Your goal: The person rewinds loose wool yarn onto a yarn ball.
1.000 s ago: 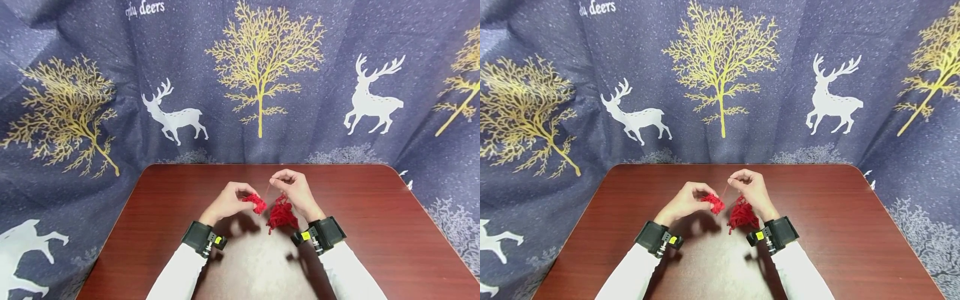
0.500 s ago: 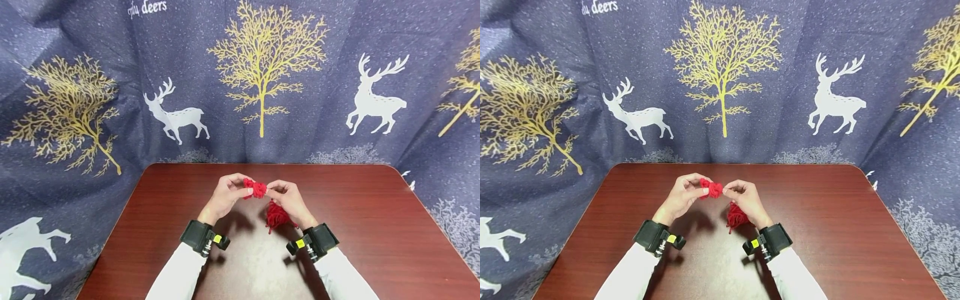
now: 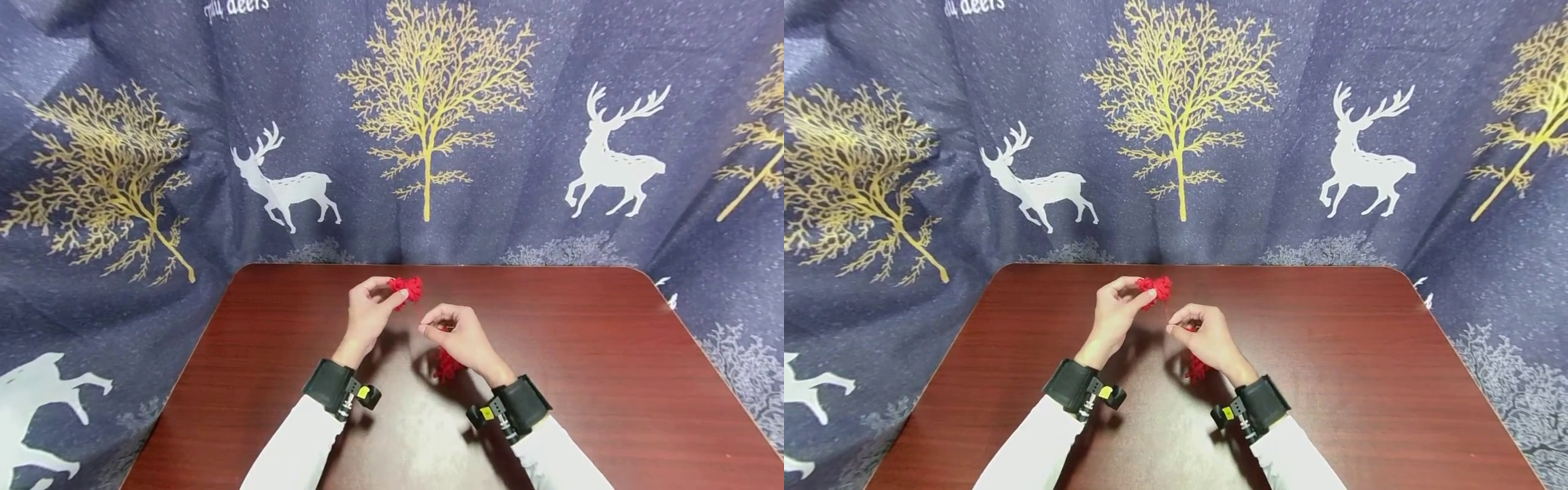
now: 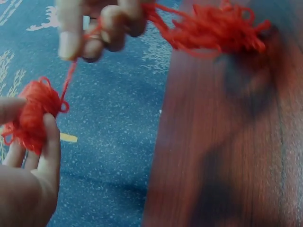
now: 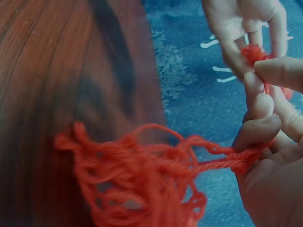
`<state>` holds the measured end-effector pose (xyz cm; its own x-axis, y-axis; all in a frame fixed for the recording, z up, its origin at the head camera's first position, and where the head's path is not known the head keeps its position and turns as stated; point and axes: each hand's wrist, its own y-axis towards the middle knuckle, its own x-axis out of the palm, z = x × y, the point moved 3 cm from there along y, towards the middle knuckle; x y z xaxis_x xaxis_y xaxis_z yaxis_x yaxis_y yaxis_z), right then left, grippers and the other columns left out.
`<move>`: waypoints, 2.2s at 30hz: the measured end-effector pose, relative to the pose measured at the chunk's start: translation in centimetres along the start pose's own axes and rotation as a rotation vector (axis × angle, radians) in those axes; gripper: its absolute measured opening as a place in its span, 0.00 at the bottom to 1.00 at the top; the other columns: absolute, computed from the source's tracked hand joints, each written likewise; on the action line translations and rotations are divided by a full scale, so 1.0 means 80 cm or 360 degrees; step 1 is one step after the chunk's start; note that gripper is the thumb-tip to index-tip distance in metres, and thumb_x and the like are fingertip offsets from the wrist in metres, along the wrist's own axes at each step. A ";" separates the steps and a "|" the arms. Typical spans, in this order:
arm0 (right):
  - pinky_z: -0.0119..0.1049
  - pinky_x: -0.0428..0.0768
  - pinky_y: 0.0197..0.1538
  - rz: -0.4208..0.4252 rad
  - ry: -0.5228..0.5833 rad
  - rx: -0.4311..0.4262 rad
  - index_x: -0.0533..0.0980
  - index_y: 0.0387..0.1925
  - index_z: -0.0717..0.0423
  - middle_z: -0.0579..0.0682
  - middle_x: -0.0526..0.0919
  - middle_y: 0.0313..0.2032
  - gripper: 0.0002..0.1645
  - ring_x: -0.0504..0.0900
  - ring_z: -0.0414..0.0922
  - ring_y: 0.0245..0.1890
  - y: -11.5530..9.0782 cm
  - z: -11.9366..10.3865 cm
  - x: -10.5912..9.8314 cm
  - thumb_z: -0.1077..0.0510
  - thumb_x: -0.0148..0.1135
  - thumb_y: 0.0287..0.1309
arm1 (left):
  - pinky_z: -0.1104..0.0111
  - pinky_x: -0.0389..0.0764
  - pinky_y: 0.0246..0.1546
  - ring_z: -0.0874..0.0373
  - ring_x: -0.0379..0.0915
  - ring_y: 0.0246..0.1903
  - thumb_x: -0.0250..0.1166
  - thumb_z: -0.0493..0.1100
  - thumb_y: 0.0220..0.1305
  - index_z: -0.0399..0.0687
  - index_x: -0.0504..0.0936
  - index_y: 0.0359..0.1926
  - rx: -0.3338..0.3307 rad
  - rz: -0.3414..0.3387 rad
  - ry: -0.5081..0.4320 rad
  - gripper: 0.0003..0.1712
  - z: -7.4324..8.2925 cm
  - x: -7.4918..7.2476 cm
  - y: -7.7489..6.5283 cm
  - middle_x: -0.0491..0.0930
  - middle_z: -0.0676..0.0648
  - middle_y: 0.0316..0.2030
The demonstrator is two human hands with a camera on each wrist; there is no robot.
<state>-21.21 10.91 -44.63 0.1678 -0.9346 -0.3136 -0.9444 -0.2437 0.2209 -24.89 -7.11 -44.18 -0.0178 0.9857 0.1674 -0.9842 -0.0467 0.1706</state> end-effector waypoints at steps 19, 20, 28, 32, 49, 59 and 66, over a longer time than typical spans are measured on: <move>0.32 0.78 0.33 0.0101 0.0082 0.0020 0.84 0.36 0.62 0.56 0.87 0.32 0.05 0.82 0.46 0.29 0.018 -0.014 -0.034 0.66 0.72 0.56 | 0.67 0.85 0.34 0.53 0.85 0.32 0.74 0.31 0.53 0.36 0.86 0.40 0.0027 -0.0403 0.0708 0.12 0.002 -0.001 -0.015 0.86 0.43 0.36; 0.32 0.78 0.33 0.0104 0.0110 0.0024 0.84 0.36 0.62 0.56 0.87 0.32 0.06 0.82 0.46 0.29 0.018 -0.013 -0.036 0.65 0.73 0.56 | 0.68 0.85 0.32 0.54 0.84 0.31 0.73 0.31 0.52 0.35 0.86 0.40 -0.0001 -0.0459 0.0663 0.12 0.001 -0.002 -0.016 0.85 0.43 0.35; 0.28 0.69 0.24 0.0099 0.0292 0.0095 0.83 0.39 0.64 0.51 0.86 0.30 0.09 0.74 0.39 0.24 0.021 -0.006 -0.042 0.63 0.73 0.57 | 0.68 0.85 0.33 0.59 0.81 0.31 0.68 0.27 0.54 0.26 0.82 0.46 -0.0248 -0.0887 0.0193 0.16 -0.004 -0.006 -0.021 0.85 0.47 0.33; 0.29 0.69 0.25 0.0057 0.0325 0.0118 0.83 0.39 0.62 0.50 0.86 0.31 0.10 0.74 0.39 0.25 0.019 -0.008 -0.039 0.63 0.73 0.57 | 0.67 0.84 0.34 0.59 0.81 0.32 0.68 0.28 0.56 0.24 0.81 0.47 -0.0306 -0.0955 0.0123 0.17 -0.002 -0.006 -0.022 0.85 0.47 0.34; 0.34 0.77 0.30 -0.0097 0.0191 0.0066 0.84 0.39 0.59 0.51 0.87 0.33 0.08 0.80 0.45 0.30 0.024 -0.013 -0.036 0.61 0.73 0.58 | 0.53 0.85 0.44 0.58 0.82 0.35 0.68 0.29 0.58 0.27 0.82 0.49 -0.0376 -0.1068 0.0178 0.17 -0.002 0.001 -0.029 0.86 0.45 0.37; 0.30 0.72 0.24 -0.0126 0.0444 0.0171 0.82 0.40 0.65 0.46 0.83 0.29 0.07 0.74 0.39 0.24 0.016 0.016 -0.024 0.64 0.68 0.61 | 0.69 0.84 0.39 0.59 0.81 0.37 0.64 0.26 0.58 0.34 0.83 0.45 -0.0234 -0.1079 -0.0331 0.13 0.001 -0.002 -0.029 0.84 0.48 0.38; 0.27 0.70 0.24 -0.0128 0.0517 0.0213 0.80 0.40 0.71 0.48 0.84 0.29 0.09 0.73 0.35 0.22 0.007 0.029 -0.010 0.68 0.67 0.59 | 0.72 0.81 0.38 0.60 0.81 0.37 0.59 0.24 0.61 0.45 0.84 0.43 -0.0179 -0.0732 -0.0550 0.16 0.004 -0.005 -0.024 0.84 0.48 0.38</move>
<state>-22.53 12.10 -46.41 0.3041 -0.9526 -0.0107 -0.9495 -0.3040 0.0779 -22.94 -7.50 -44.23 0.4552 0.7901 0.4105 -0.8903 0.4092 0.1997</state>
